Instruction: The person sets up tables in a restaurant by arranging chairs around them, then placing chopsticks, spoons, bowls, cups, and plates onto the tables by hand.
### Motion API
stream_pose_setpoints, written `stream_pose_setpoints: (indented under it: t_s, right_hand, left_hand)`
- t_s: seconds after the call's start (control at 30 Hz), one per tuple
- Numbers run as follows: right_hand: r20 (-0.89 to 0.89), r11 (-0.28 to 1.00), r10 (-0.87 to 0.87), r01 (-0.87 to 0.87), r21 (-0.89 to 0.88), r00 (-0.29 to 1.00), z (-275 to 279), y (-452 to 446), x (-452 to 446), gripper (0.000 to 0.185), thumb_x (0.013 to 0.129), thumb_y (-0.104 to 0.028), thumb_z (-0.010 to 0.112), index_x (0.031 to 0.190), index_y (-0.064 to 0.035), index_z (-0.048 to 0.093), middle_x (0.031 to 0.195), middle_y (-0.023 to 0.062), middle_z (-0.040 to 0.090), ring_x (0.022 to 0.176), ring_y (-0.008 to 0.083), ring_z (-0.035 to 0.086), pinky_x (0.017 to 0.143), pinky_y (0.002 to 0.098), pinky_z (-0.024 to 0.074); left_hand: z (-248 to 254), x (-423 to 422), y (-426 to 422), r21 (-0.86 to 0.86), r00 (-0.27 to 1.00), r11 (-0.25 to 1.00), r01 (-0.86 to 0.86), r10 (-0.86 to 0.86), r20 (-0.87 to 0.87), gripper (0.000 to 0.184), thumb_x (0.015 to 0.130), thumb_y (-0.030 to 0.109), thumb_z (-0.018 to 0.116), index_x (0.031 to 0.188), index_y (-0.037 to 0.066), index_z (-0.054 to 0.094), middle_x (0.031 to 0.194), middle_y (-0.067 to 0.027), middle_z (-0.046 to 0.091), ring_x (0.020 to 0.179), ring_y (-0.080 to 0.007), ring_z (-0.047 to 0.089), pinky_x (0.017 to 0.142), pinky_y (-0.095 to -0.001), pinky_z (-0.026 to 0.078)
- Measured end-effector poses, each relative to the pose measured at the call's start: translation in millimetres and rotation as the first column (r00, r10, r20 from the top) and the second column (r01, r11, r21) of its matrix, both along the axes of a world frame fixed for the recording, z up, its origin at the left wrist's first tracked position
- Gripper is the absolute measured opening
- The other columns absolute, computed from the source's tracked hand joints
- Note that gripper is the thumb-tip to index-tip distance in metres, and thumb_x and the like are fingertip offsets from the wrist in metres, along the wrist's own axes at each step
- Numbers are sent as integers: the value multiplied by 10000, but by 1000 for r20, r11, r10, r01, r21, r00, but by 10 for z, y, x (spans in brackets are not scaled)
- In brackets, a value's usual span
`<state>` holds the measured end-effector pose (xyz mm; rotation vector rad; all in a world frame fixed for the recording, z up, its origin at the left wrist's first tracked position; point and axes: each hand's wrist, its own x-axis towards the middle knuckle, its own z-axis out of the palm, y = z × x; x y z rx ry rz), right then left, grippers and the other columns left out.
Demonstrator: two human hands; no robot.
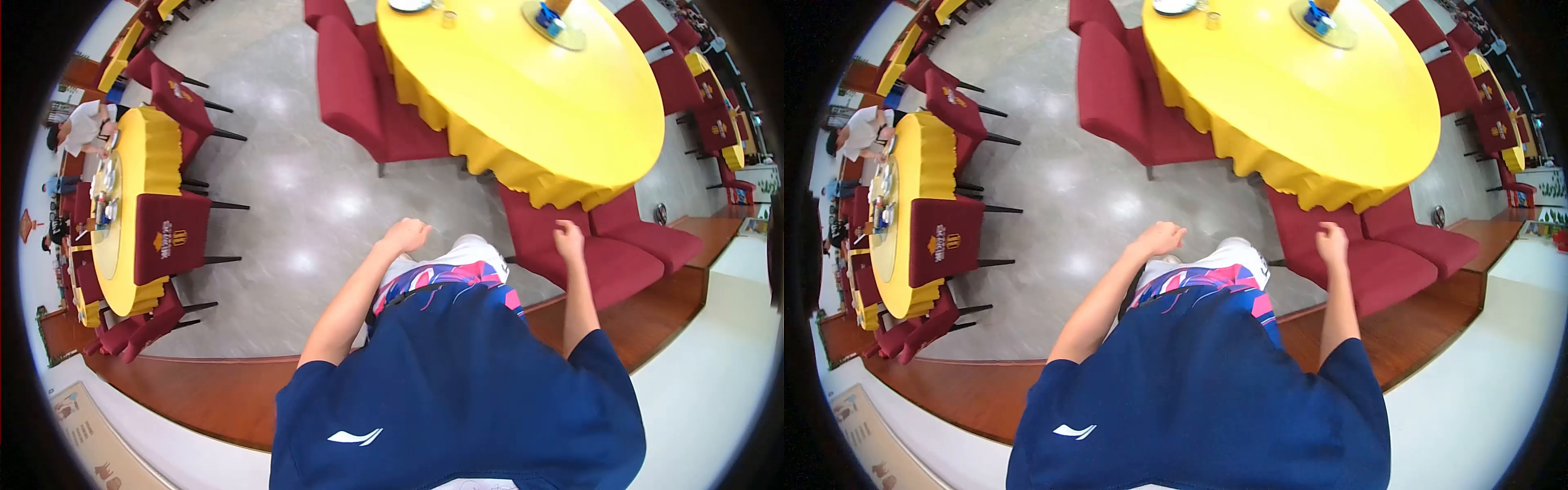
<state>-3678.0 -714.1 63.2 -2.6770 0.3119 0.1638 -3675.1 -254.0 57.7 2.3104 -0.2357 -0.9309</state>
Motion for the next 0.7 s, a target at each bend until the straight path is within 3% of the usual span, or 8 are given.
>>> stream_pose_setpoints:
  t_s: [0.13, 0.23, 0.3, 0.37, 0.4, 0.47, 0.6, 0.7]
  right_hand:
    - [-45, 822, 403, -340, 456, 914, -38, 2223, 331, 214, 861, -176, 591, 1005, -43, 676, 1009, 167, 673, 952, 299, 656, 828, 364, 513]
    - [79, 700, 622, -598, 392, 779, -37, 3230, 809, 234, 879, -201, 592, 1039, -35, 634, 987, 148, 681, 924, 232, 665, 798, 355, 518]
    - [142, 689, 620, -622, 372, 772, 23, 3756, 1218, 263, 893, -221, 590, 1083, -40, 606, 989, 133, 685, 913, 203, 666, 778, 351, 522]
    - [76, 587, 177, -167, 792, 981, 104, 4195, 1696, 351, 927, -284, 564, 1192, -56, 528, 993, 134, 676, 886, 202, 667, 741, 350, 530]
    - [91, 586, 142, -158, 795, 986, 53, 4341, 1971, 351, 927, -284, 564, 1192, -56, 528, 993, 134, 676, 886, 202, 667, 741, 350, 530]
    - [-127, 425, -133, 172, 888, 983, -202, 4613, 2536, 428, 956, -373, 516, 1270, -91, 445, 1064, 118, 641, 868, 182, 649, 689, 321, 524]
    - [-393, 171, -68, 399, 901, 917, -68, 5310, 3194, 650, 901, -524, 533, 1387, -130, 358, 1259, 200, 547, 1124, 307, 567, 902, 433, 471]
    - [40, 776, 78, -86, 625, 996, 282, 5825, 3066, 888, 802, -411, 684, 1487, -145, 185, 1407, 241, 389, 1288, 411, 409, 1006, 546, 378]
  left_hand:
    - [248, 404, 1062, -96, 997, 993, -72, 75, 32, 425, 944, 332, 417, 897, 25, 707, 966, -232, 663, 961, -388, 626, 872, -466, 482]
    - [358, 771, 1469, -158, 984, 982, -103, 124, 131, 346, 951, 236, 409, 1087, 40, 659, 999, -193, 683, 938, -329, 655, 858, -414, 493]
    - [558, 991, 1718, -414, 900, 855, -311, 405, 161, 403, 916, 110, 378, 1290, 87, 526, 1019, -195, 680, 941, -315, 660, 845, -399, 503]
    - [633, 1277, 1972, -419, 906, 866, -274, 379, 190, 465, 891, 63, 361, 1343, 105, 461, 1007, -194, 682, 935, -312, 662, 841, -392, 506]
    - [652, 1441, 2074, -426, 903, 866, -262, 376, 209, 544, 866, 17, 344, 1397, 123, 397, 995, -193, 684, 930, -309, 664, 837, -386, 510]
    - [679, 1734, 2313, -450, 901, 864, -224, 360, 243, 574, 821, -23, 373, 1377, 111, 430, 1019, -190, 677, 930, -304, 662, 838, -380, 513]
    - [909, 2381, 2873, -296, 875, 955, -26, 165, 455, 617, 730, -64, 474, 1327, 92, 481, 1247, -226, 542, 1154, -356, 529, 948, -414, 442]
    - [1135, 2901, 3179, -9, 772, 992, 125, -92, 629, 659, 702, -59, 503, 1340, 107, 483, 1414, -230, 380, 1312, -361, 374, 1043, -440, 356]
